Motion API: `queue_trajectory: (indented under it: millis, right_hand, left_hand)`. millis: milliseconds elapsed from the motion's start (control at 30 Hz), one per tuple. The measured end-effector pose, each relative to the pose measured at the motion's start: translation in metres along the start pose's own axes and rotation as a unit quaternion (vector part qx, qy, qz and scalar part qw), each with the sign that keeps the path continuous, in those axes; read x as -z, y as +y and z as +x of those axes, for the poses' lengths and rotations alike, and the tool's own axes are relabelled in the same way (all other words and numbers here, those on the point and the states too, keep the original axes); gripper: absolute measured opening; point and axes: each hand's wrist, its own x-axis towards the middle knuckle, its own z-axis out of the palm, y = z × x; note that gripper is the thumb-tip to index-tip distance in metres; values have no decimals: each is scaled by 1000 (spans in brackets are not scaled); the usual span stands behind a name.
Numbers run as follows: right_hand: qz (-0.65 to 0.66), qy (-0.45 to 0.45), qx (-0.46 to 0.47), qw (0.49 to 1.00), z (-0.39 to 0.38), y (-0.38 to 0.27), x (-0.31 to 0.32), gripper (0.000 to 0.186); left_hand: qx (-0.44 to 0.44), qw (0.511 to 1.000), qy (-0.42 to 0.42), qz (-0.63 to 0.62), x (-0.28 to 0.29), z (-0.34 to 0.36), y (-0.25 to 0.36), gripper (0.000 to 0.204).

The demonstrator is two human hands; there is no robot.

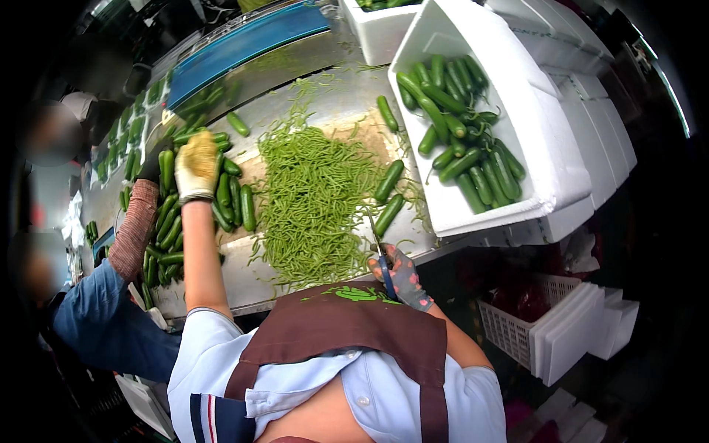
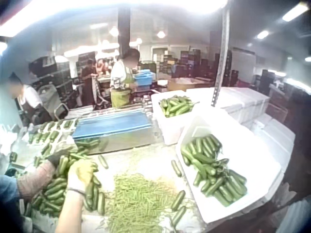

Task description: The person peels cucumbers using a handheld peeler, removing the skin in long strips. The peeled cucumbers are placed into a white styrofoam container, while the peels accumulate on the metal table. The person works continuously, handling cucumbers one at a time from a large pile.

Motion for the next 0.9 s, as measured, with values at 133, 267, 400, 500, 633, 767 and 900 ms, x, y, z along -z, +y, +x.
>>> queue_trajectory:
  millis: [133,267,400,500,633,767,900]
  right_hand:
    - [-337,212,267,878,1,22,-10,31]
    - [-110,22,71,991,-16,4,-1,27]
    - [-72,-23,149,986,-33,1,18,18]
    - [-35,-146,50,987,-37,-17,38,27]
    - [11,-199,-76,977,-37,-40,59,46]
    - [-75,-78,-31,994,-38,-23,19,57]
    - [-142,-29,19,989,-37,-11,-1,57]
  left_hand:
    - [199,851,-242,421,-85,-87,-124,31]
    - [-48,412,-481,772,-111,-165,-207,49]
    - [10,435,-454,778,-111,-178,-224,56]
    - [-34,535,-377,756,-119,-171,-216,58]
    - [-115,419,-362,825,-144,-143,-231,40]
    - [-59,378,-357,852,-148,-123,-260,42]
    - [227,611,-339,679,-146,-102,-227,42]
